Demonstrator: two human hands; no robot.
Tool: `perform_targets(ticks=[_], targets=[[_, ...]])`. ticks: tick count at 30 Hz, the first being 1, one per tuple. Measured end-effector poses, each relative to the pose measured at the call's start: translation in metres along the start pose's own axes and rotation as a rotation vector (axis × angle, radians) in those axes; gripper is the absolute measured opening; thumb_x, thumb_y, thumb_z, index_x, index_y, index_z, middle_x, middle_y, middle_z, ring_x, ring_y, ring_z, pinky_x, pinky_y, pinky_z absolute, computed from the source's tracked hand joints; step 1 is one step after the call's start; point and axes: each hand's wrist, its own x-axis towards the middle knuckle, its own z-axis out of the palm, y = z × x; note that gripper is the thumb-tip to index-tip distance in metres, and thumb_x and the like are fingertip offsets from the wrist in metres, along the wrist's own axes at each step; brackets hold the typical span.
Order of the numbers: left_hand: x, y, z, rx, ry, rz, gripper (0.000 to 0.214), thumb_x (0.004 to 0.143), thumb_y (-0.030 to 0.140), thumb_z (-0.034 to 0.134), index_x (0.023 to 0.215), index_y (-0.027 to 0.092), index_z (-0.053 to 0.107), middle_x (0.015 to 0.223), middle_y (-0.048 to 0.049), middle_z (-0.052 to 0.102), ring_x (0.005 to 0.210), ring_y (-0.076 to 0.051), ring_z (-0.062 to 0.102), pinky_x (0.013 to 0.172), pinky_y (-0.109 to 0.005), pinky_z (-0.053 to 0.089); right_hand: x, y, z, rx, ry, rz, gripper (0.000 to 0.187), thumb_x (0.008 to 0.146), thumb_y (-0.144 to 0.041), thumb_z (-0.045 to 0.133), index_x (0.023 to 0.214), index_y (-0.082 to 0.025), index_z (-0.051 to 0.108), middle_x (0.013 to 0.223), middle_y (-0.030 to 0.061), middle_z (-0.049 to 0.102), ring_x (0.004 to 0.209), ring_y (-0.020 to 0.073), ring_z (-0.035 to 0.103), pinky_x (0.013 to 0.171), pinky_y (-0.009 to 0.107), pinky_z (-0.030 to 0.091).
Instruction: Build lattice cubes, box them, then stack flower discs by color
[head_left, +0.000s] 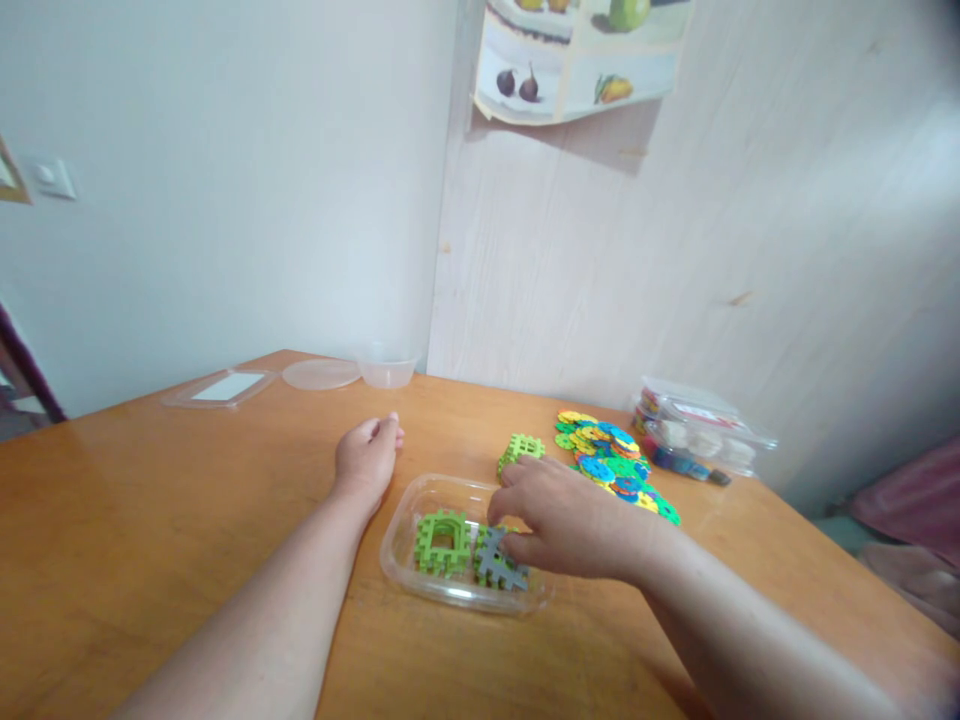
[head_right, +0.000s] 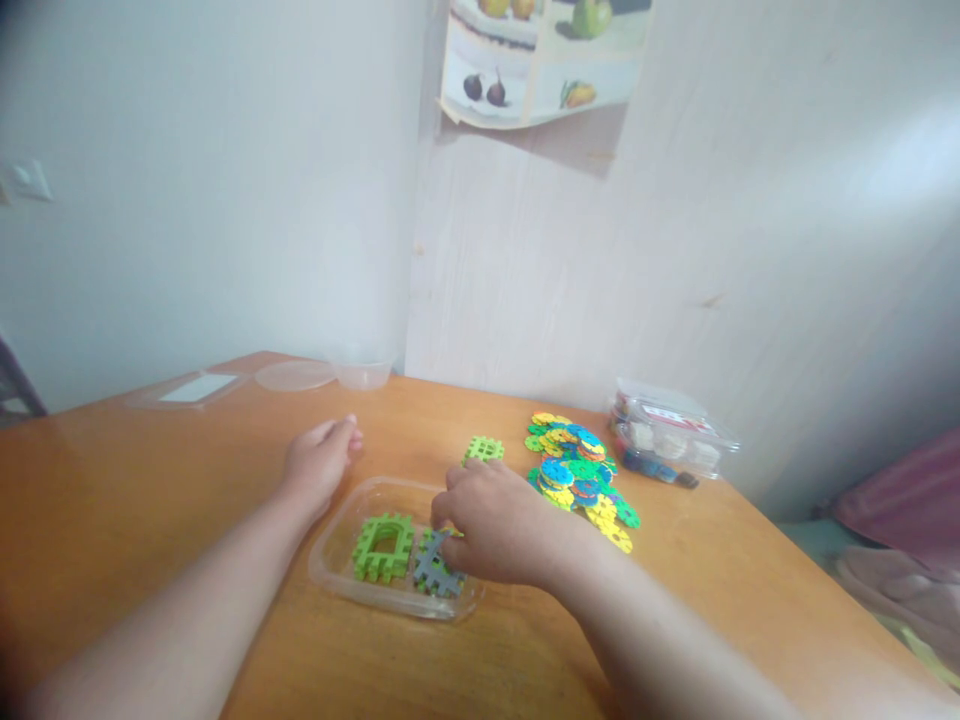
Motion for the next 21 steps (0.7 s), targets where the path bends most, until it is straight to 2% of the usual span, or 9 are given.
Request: perform_targets(ticks=[4,8,13,17,21], targets=[[-0.0001,0.0005,-0.0005,-0.006,0.000,-0.010,0.038,0.079,0.052,0.054,0.072,0.016,0.066,0.070,-0.0077,0.070,0.063,-0.018,0.062,0.054,-0.025,0.042,0.0028,0.0017,0.0030,-0.003,0.017,0.008,0.024,0.085,-0.024,0.061,0.103,-0.025,0.076,0.092,0.0059,0.068,0.094,0.0214,0.060,0.081,0.032,0.040],[-0.0008,0.0014,-0.0013,0.008,0.000,0.004,0.038,0.079,0.052,0.054,0.070,0.016,0.066,0.069,-0.0074,0.069,0.064,-0.018,0.062,0.056,-0.025,0.043,0.0041,0.0034,0.0045,-0.013,0.019,0.009,0.022,0.087,-0.021,0.058,0.096,-0.024,0.077,0.088,0.0057,0.067,0.090,0.0202,0.060,0.078,0.031,0.040],[-0.0011,0.0014,-0.0008,0.009,-0.002,0.007,0.039,0.079,0.052,0.054,0.070,0.016,0.066,0.070,-0.0079,0.070,0.064,-0.019,0.063,0.056,-0.026,0.044,0.0018,0.0048,0.0047,-0.005,0.044,-0.013,0.024,0.088,-0.030,0.059,0.104,-0.024,0.076,0.093,0.0068,0.069,0.094,0.0219,0.061,0.082,0.032,0.041],[0.0003,-0.0007,0.0001,0.002,0.000,0.000,0.039,0.079,0.052,0.054,0.072,0.016,0.066,0.070,-0.0083,0.070,0.065,-0.019,0.063,0.055,-0.025,0.044,0.0025,0.0029,0.0062,-0.010,0.019,0.008,0.021,0.089,-0.029,0.058,0.096,-0.022,0.077,0.089,0.0069,0.070,0.090,0.0214,0.062,0.079,0.032,0.041],[0.0003,-0.0004,-0.0002,-0.001,-0.002,-0.001,0.039,0.079,0.052,0.054,0.071,0.016,0.066,0.070,-0.0077,0.070,0.064,-0.019,0.063,0.055,-0.025,0.043,0.0044,0.0075,0.0036,0.007,0.088,0.023,0.022,0.089,-0.025,0.057,0.102,-0.021,0.074,0.095,0.0073,0.071,0.094,0.0212,0.062,0.083,0.033,0.042]])
